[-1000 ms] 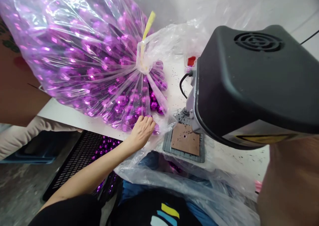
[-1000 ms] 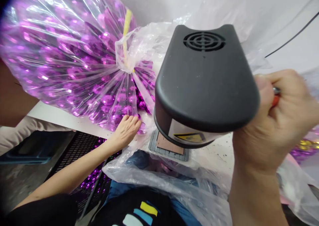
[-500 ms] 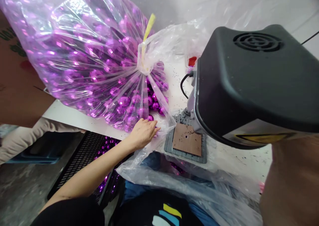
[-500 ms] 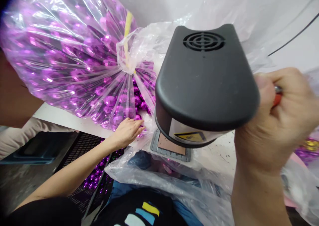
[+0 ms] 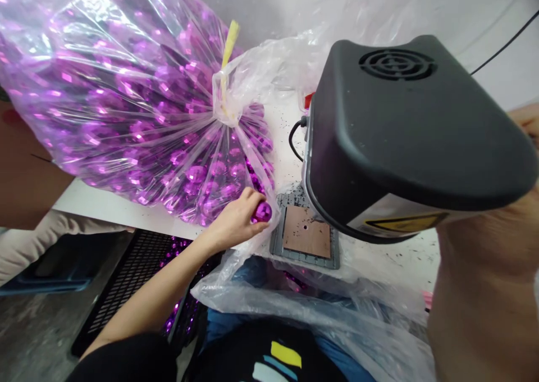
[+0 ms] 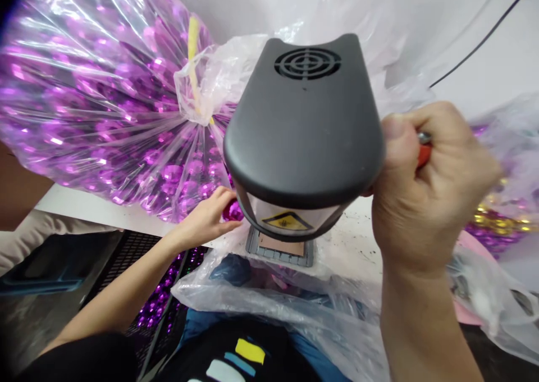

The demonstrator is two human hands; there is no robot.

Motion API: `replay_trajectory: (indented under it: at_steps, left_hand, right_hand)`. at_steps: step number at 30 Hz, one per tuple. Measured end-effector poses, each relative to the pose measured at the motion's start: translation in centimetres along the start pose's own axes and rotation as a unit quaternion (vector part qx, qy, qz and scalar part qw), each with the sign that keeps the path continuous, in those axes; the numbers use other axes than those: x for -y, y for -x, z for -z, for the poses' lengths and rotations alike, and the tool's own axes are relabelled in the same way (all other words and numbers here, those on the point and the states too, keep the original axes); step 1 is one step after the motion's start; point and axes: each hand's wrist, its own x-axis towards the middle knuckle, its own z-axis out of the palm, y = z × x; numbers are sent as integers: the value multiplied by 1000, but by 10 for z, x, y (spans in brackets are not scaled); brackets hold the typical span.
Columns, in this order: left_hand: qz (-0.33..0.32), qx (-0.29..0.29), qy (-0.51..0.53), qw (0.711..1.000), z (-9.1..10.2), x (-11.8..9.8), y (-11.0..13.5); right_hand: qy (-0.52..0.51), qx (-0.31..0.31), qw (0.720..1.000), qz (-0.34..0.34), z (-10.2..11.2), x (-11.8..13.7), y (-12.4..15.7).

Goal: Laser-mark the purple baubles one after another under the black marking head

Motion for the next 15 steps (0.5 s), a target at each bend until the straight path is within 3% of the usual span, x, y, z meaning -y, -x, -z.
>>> replay_trajectory:
  at_steps: [2,3,5,8,10,12,15]
  left_hand:
    - [51,-83,189,977,0,-4,2]
    - [73,-116,291,947,-3,-7,4]
    - [95,-133,487,858,-16,-14,7]
    - [91,-42,697,710,-44,-25,9]
    - [95,23,764,638,-61,-30,7]
    - [108,49,776,620,-73,-33,6]
    - [128,40,745,653,-83,-32,5]
  right_hand:
    - [-15,1,1000,-3,0,0,-1]
    - [-16,-1,1000,-3,-1,-1,-1]
    - [-7,-8,1000,10,-1,-3,-1]
    - [-3,-10,999,35,-1,-4,-1]
    - [-8,-7,1000,27,-1,0,-3]
    - [-6,-5,1000,4,0,6,-4]
    - [-10,-7,1000,-15,-1,13,-5]
